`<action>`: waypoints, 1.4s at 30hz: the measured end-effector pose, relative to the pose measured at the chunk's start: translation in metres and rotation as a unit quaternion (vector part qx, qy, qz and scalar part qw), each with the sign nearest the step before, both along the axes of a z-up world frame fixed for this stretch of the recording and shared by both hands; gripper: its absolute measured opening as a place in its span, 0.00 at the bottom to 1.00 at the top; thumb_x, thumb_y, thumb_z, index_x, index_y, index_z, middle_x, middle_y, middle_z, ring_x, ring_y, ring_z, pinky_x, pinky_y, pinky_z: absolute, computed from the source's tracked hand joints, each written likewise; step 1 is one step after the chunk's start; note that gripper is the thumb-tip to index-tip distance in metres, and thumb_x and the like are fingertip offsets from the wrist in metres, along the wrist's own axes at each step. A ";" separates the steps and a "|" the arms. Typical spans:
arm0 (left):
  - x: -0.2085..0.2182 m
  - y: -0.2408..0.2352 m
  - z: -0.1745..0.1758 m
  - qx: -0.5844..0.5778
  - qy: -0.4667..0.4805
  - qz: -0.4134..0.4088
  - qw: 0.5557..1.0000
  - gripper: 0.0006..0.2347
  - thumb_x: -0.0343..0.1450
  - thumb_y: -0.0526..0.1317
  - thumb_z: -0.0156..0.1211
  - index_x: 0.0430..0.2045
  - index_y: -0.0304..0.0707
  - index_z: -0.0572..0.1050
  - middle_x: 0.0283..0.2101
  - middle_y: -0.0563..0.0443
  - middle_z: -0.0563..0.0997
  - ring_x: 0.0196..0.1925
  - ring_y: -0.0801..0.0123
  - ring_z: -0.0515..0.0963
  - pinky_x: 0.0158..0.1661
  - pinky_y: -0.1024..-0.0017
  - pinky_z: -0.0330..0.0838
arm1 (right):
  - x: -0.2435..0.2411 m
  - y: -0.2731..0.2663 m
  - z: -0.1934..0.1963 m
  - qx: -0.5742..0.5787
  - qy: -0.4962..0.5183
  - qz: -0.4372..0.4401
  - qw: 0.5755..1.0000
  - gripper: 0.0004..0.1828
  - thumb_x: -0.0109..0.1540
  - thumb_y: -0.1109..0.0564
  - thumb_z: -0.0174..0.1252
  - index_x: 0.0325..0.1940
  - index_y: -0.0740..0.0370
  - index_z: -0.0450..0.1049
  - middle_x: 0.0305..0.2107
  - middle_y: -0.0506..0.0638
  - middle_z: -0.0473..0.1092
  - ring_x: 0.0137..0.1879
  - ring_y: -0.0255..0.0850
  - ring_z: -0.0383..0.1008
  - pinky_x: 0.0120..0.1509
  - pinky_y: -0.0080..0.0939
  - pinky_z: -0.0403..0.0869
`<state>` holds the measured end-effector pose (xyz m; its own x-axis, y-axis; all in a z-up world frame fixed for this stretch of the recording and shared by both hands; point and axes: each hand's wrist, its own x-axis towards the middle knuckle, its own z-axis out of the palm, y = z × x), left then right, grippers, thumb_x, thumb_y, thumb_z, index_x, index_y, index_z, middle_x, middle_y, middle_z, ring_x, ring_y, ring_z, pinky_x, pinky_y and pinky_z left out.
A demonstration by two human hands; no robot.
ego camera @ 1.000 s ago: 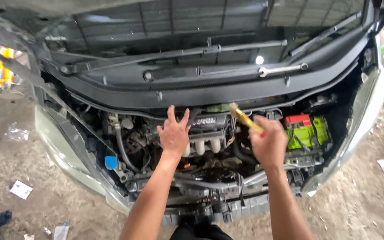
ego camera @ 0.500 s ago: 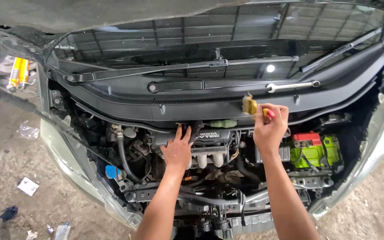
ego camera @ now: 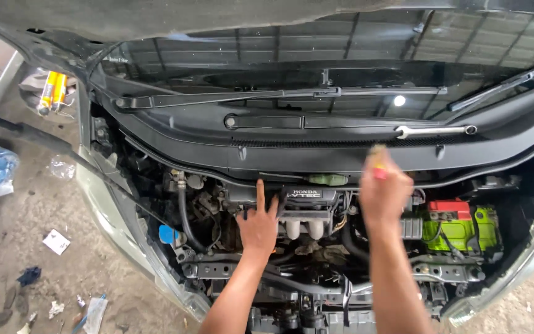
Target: Cleaning and detailing various components within a car's engine bay using a brush and a cloth.
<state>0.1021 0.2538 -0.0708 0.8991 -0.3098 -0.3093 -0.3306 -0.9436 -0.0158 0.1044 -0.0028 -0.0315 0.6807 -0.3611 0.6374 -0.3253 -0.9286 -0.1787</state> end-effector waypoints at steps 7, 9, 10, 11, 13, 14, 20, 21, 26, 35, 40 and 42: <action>0.005 0.008 -0.005 0.100 -0.017 -0.033 0.994 0.21 0.77 0.39 0.57 0.68 0.51 0.67 0.80 0.43 0.31 0.54 0.57 0.80 0.57 0.44 0.72 | 0.033 0.103 -0.034 -0.001 0.082 0.220 0.972 0.25 0.57 0.60 0.62 0.59 0.68 0.75 0.42 0.71 0.77 0.43 0.63 0.81 0.43 0.56 0.79; 0.008 0.013 0.008 0.069 0.031 -0.043 0.996 0.21 0.77 0.35 0.56 0.68 0.47 0.67 0.80 0.43 0.28 0.51 0.54 0.81 0.56 0.40 0.70 | 0.027 0.112 -0.009 0.351 -0.046 0.251 0.901 0.15 0.61 0.54 0.62 0.51 0.56 0.82 0.38 0.58 0.80 0.49 0.56 0.80 0.48 0.47 0.78; 0.009 0.016 0.007 0.068 0.031 -0.046 0.996 0.21 0.77 0.35 0.56 0.68 0.47 0.67 0.80 0.43 0.28 0.51 0.54 0.81 0.56 0.40 0.70 | 0.022 0.108 0.004 0.350 -0.047 0.249 0.902 0.15 0.61 0.54 0.62 0.51 0.56 0.82 0.38 0.58 0.80 0.49 0.56 0.80 0.48 0.47 0.78; 0.010 0.020 0.006 0.070 0.042 -0.057 0.995 0.22 0.77 0.34 0.56 0.68 0.47 0.66 0.80 0.43 0.28 0.51 0.53 0.81 0.57 0.40 0.69 | 0.016 0.105 0.017 0.243 -0.068 0.178 0.951 0.16 0.63 0.58 0.60 0.55 0.61 0.80 0.38 0.63 0.79 0.46 0.58 0.80 0.47 0.50 0.77; 0.021 0.021 0.008 0.068 0.047 -0.071 0.994 0.22 0.77 0.33 0.55 0.68 0.48 0.66 0.80 0.43 0.27 0.50 0.53 0.81 0.57 0.40 0.69 | 0.021 0.097 0.007 0.126 -0.092 0.101 0.983 0.17 0.65 0.62 0.58 0.59 0.67 0.78 0.38 0.67 0.78 0.42 0.60 0.80 0.46 0.54 0.76; 0.022 0.023 0.009 0.056 0.061 -0.081 0.993 0.21 0.77 0.33 0.54 0.67 0.46 0.67 0.80 0.42 0.28 0.51 0.51 0.80 0.56 0.38 0.68 | 0.023 0.094 -0.019 0.047 -0.021 0.092 0.994 0.19 0.59 0.64 0.62 0.56 0.64 0.79 0.36 0.64 0.79 0.39 0.56 0.81 0.43 0.51 0.78; 0.041 0.027 0.023 -0.010 0.090 -0.099 0.991 0.18 0.77 0.37 0.53 0.64 0.43 0.70 0.79 0.42 0.37 0.50 0.46 0.81 0.58 0.34 0.66 | 0.014 0.079 0.005 0.346 -0.048 0.157 0.924 0.14 0.59 0.59 0.66 0.49 0.53 0.84 0.36 0.58 0.79 0.45 0.53 0.79 0.44 0.48 0.75; 0.043 0.029 0.029 -0.033 0.096 -0.090 0.991 0.17 0.78 0.43 0.51 0.63 0.45 0.71 0.79 0.45 0.43 0.49 0.46 0.82 0.59 0.34 0.66 | 0.008 0.064 0.011 0.252 -0.097 0.125 0.955 0.16 0.58 0.69 0.64 0.49 0.66 0.83 0.37 0.72 0.77 0.46 0.71 0.77 0.46 0.64 0.73; 0.077 0.041 -0.021 -0.092 0.073 -0.082 0.990 0.18 0.76 0.48 0.54 0.61 0.53 0.74 0.75 0.57 0.60 0.49 0.45 0.83 0.56 0.32 0.67 | 0.011 0.010 -0.006 0.166 -0.020 0.043 0.985 0.13 0.63 0.56 0.62 0.52 0.54 0.82 0.36 0.59 0.79 0.43 0.60 0.80 0.48 0.55 0.76; 0.035 0.033 0.039 -0.009 0.107 -0.094 0.990 0.19 0.78 0.38 0.54 0.65 0.40 0.69 0.80 0.49 0.38 0.52 0.45 0.80 0.61 0.35 0.63 | 0.018 0.036 -0.009 0.042 0.016 0.009 0.999 0.06 0.63 0.55 0.64 0.38 0.56 0.85 0.23 0.59 0.77 0.34 0.59 0.80 0.43 0.54 0.76; 0.023 0.040 0.052 -0.020 0.145 -0.097 0.984 0.19 0.78 0.33 0.52 0.67 0.38 0.67 0.80 0.43 0.27 0.57 0.44 0.77 0.63 0.36 0.61 | 0.014 0.093 0.015 0.381 0.006 0.190 0.905 0.15 0.54 0.61 0.66 0.44 0.49 0.85 0.39 0.49 0.81 0.50 0.45 0.81 0.53 0.39 0.77; 0.023 0.044 0.047 0.002 0.118 -0.116 0.986 0.19 0.79 0.34 0.51 0.68 0.42 0.67 0.80 0.44 0.28 0.59 0.47 0.77 0.64 0.39 0.62 | 0.018 0.096 0.034 0.203 -0.115 0.031 0.972 0.12 0.67 0.62 0.58 0.53 0.63 0.82 0.34 0.63 0.79 0.39 0.55 0.81 0.42 0.49 0.77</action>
